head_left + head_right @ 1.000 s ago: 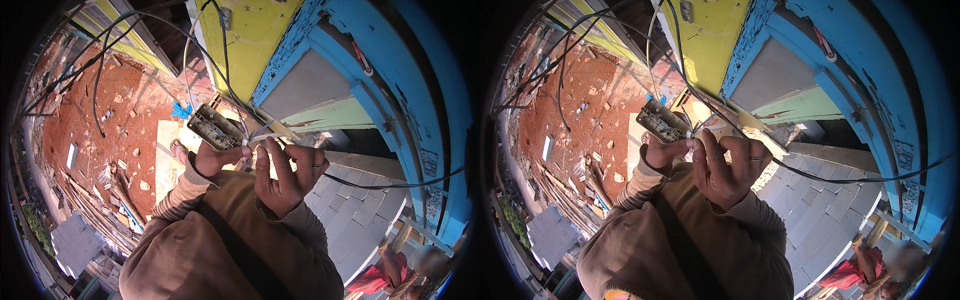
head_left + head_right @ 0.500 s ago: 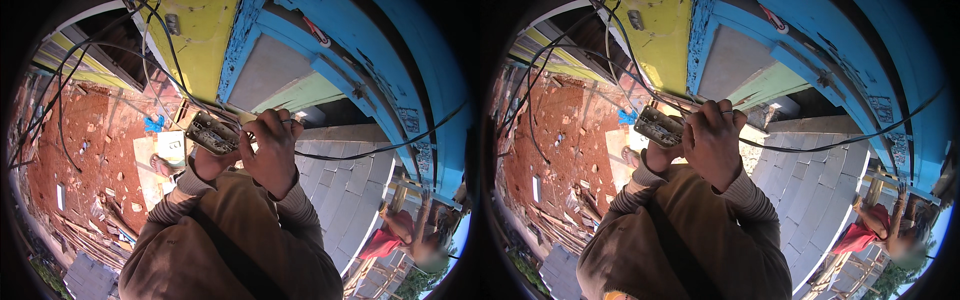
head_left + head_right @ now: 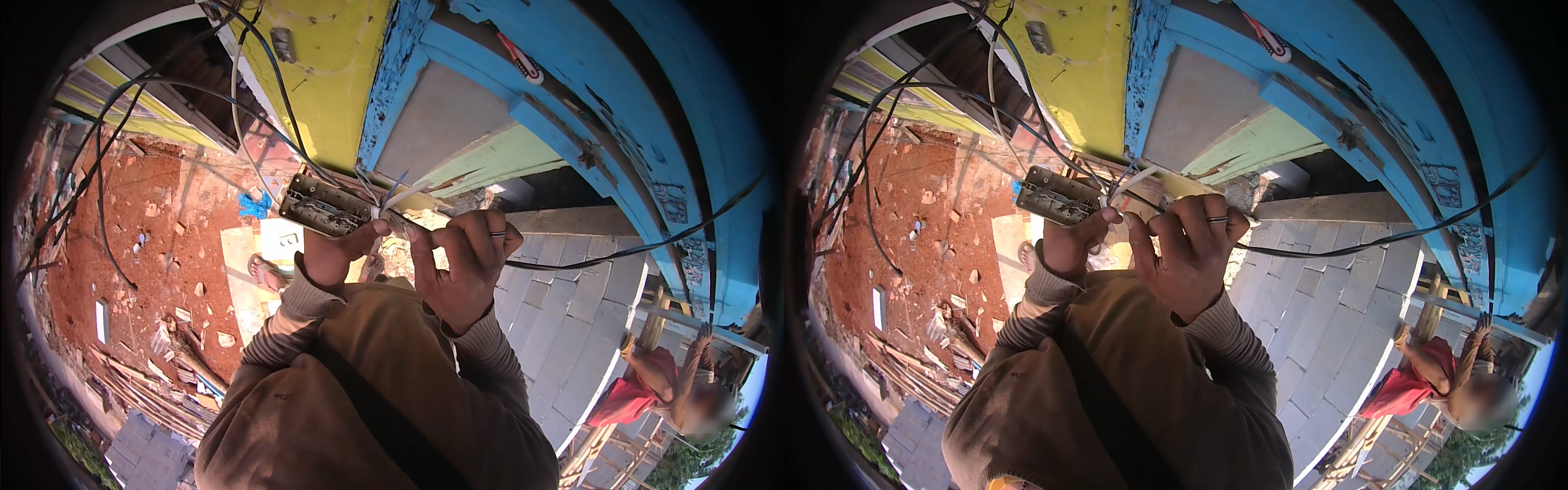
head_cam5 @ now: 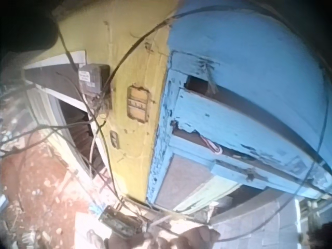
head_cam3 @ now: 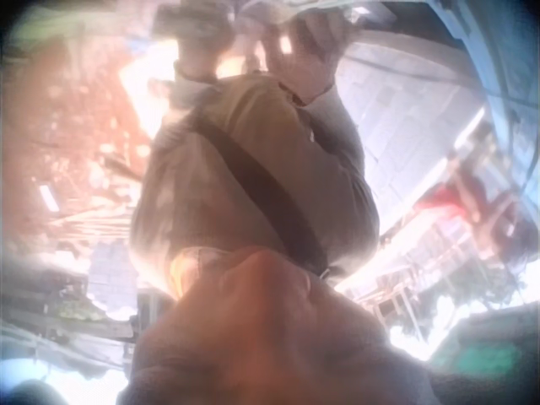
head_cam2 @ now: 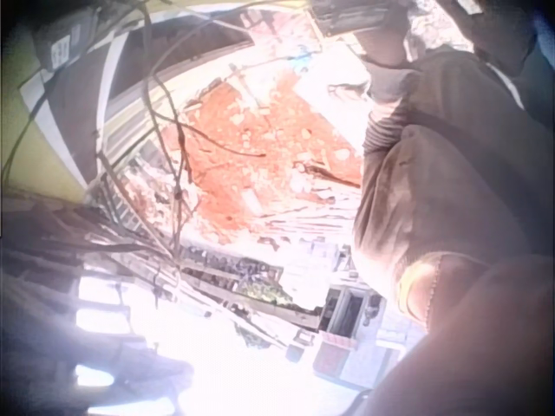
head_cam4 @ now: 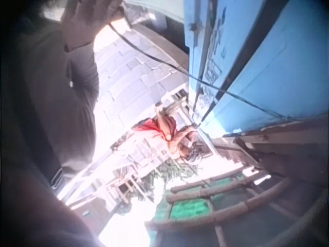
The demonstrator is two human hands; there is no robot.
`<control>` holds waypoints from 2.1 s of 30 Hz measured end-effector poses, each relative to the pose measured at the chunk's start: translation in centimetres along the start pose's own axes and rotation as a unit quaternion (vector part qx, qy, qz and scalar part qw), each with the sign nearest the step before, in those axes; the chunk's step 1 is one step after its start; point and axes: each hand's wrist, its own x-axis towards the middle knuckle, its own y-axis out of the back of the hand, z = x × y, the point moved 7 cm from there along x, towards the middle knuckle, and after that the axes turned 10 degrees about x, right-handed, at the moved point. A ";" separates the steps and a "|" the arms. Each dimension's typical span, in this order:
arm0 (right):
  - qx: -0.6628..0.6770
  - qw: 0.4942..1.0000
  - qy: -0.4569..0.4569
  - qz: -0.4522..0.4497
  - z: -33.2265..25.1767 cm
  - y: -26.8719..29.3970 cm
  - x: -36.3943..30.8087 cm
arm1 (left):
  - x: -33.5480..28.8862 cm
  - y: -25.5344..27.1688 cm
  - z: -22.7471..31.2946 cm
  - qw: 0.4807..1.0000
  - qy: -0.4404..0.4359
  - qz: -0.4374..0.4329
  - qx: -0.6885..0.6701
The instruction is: The person wires an electrical box by hand using a screwdriver and pliers to strip and secure wires inside the component.
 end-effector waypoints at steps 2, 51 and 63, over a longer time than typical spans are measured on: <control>0.021 0.999 0.006 0.030 0.1 0.1 -0.4 | -0.2 -0.2 0.8 0.997 0.032 0.007 -0.074; 0.781 0.559 -0.278 -0.002 4.9 -11.5 -3.0 | -0.3 -0.4 0.0 0.971 0.020 -0.082 -0.225; 0.814 0.547 -0.191 -0.044 4.3 -13.0 -2.2 | 0.4 1.1 -1.5 0.978 -0.022 -0.055 -0.201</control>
